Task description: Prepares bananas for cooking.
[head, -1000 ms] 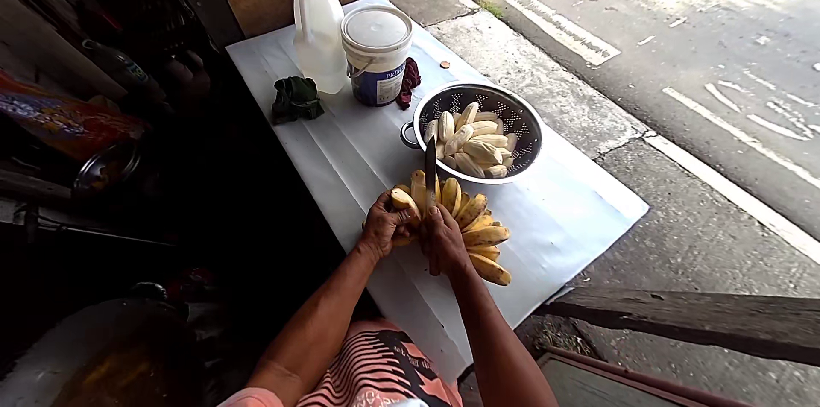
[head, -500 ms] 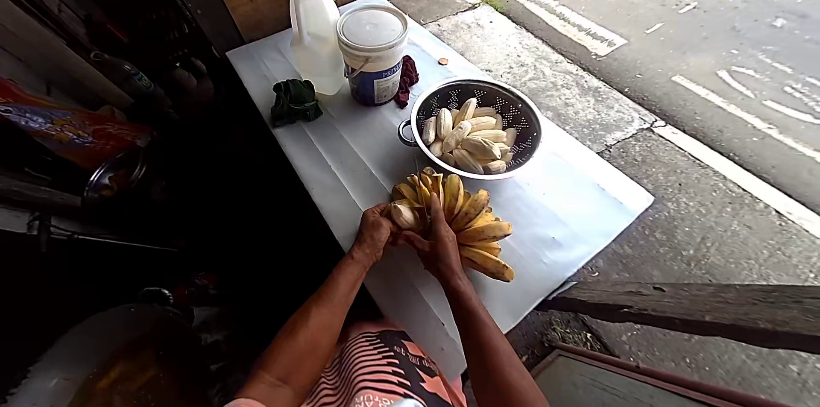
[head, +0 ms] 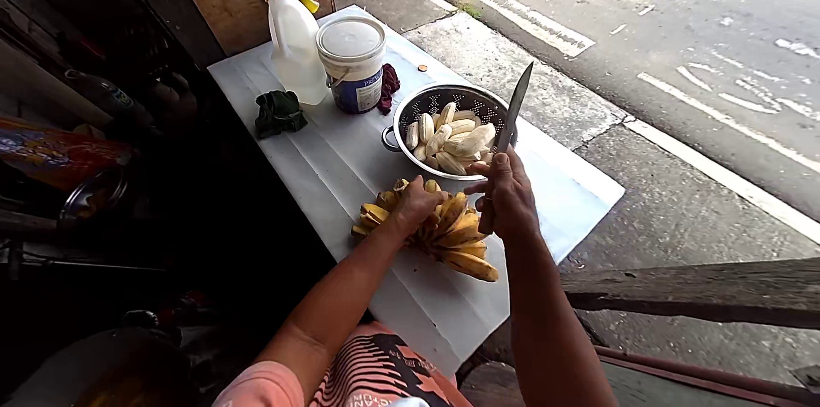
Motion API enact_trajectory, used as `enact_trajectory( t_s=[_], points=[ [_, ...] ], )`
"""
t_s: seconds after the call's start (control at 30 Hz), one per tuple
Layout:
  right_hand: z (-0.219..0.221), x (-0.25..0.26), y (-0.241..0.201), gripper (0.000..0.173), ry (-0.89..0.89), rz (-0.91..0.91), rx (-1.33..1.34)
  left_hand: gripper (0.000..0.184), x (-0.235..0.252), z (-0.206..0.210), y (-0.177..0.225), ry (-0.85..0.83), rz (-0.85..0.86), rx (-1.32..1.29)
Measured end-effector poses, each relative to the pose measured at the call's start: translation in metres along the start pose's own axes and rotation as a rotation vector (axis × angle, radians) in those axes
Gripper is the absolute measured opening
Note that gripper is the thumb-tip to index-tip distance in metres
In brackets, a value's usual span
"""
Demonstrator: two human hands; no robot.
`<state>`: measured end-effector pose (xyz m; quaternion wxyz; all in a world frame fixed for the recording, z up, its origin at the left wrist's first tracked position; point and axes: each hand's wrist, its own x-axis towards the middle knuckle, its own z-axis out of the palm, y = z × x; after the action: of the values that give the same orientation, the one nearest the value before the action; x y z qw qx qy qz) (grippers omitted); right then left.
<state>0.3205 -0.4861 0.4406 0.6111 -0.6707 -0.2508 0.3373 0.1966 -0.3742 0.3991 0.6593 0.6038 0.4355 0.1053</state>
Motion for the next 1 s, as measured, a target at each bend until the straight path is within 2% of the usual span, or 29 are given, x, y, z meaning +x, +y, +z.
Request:
enact_trajectory(
  t_s=[0.03, 0.1, 0.2, 0.3, 0.33, 0.4, 0.5, 0.63, 0.73, 0.83, 0.9, 1.0],
  points=[
    [-0.004, -0.005, 0.005, 0.050, -0.011, -0.008, -0.086, 0.071, 0.011, 0.000, 0.001, -0.042, -0.063, 0.027],
    [-0.014, -0.021, 0.026, 0.047, -0.076, -0.053, -0.342, 0.069, 0.021, -0.007, 0.000, -0.153, -0.068, 0.096],
    [-0.028, -0.051, 0.052, 0.047, -0.162, -0.158, -0.834, 0.046, 0.024, -0.020, -0.012, -0.272, 0.029, 0.075],
    [-0.023, -0.073, 0.039, 0.048, -0.226, -0.131, -1.185, 0.033, 0.014, -0.022, -0.017, -0.240, 0.078, 0.011],
    [-0.017, -0.073, 0.035, 0.046, -0.224, -0.122, -1.270, 0.033, 0.012, -0.020, -0.019, -0.219, 0.088, -0.019],
    [-0.001, -0.061, 0.032, 0.043, -0.202, -0.104, -1.325, 0.029, 0.009, -0.017, -0.024, -0.202, 0.118, -0.057],
    [0.028, -0.037, 0.035, 0.045, -0.209, -0.051, -1.151, 0.041, 0.005, -0.021, -0.037, -0.122, 0.165, -0.239],
    [0.061, -0.033, 0.060, 0.049, -0.375, -0.042, -0.480, 0.035, -0.003, -0.049, -0.041, 0.138, 0.208, -0.534],
    [0.087, -0.030, 0.083, 0.047, -0.398, 0.011, -0.052, 0.040, -0.013, -0.067, -0.048, 0.159, 0.218, -0.549],
    [0.108, -0.023, 0.087, 0.037, -0.306, 0.098, 0.200, 0.039, -0.017, -0.085, -0.065, 0.083, 0.287, -0.598],
    [0.113, -0.024, 0.087, 0.038, -0.291, 0.119, 0.240, 0.039, -0.018, -0.090, -0.069, 0.079, 0.280, -0.520],
    [0.113, -0.026, 0.090, 0.037, -0.314, 0.102, 0.245, 0.053, -0.018, -0.082, -0.059, 0.201, 0.239, -0.127]
  ],
)
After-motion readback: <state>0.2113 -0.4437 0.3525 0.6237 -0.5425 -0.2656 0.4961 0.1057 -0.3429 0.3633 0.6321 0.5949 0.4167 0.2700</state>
